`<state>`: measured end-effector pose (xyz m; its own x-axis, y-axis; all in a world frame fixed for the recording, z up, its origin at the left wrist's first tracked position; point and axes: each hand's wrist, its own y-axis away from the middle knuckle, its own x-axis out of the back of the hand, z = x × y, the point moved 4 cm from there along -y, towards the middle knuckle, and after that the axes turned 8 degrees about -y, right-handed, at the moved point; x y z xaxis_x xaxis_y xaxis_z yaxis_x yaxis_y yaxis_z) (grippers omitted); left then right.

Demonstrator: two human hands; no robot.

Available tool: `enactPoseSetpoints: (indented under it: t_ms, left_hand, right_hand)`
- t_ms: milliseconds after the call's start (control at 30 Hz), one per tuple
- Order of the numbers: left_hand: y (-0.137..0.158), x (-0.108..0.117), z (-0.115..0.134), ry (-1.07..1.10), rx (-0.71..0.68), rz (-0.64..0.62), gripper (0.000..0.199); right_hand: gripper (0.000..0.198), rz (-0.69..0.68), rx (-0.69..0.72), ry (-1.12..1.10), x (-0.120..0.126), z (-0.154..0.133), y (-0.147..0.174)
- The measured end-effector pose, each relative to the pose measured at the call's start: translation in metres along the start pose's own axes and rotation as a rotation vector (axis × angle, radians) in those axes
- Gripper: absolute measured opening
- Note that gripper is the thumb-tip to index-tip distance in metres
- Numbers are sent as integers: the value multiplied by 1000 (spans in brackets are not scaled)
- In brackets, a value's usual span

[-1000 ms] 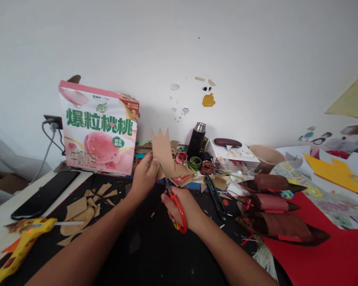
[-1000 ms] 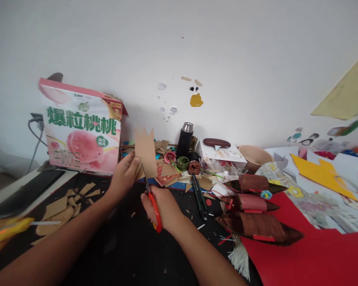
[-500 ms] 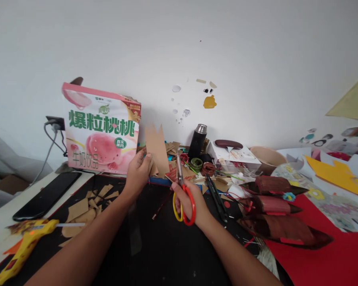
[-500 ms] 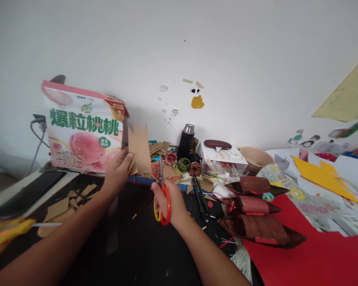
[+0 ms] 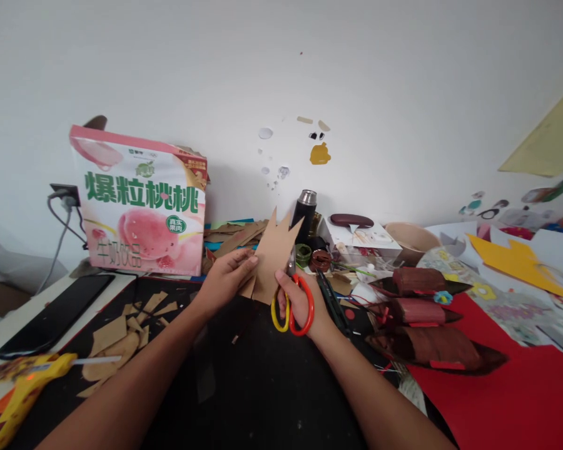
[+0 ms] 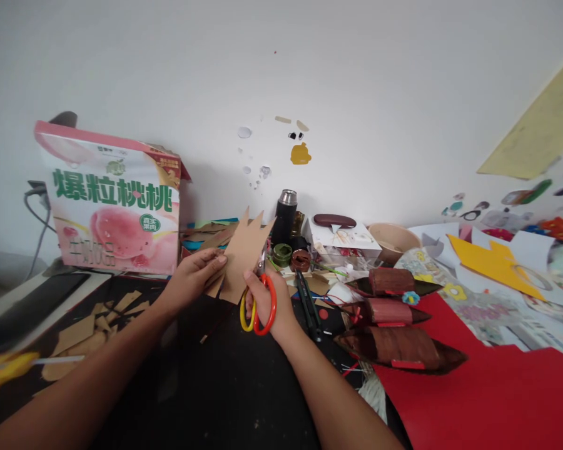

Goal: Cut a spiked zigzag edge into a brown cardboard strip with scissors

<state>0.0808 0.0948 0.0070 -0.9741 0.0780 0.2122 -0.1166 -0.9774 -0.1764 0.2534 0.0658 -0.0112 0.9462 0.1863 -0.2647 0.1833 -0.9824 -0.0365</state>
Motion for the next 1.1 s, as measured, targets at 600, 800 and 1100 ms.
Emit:
enactPoseSetpoints:
  t_ms: [600, 800, 1100]
  left_hand:
    - [5, -5, 15, -206, -67, -363, 37]
    - [4, 0, 7, -277, -95, -443, 32]
    - [-16, 27, -23, -573, -95, -1, 41]
  right_hand:
    - [42, 129, 143, 41, 9, -7, 2]
    - [40, 157, 219, 76, 9, -11, 7]
    - [47, 249, 233, -76, 22, -29, 1]
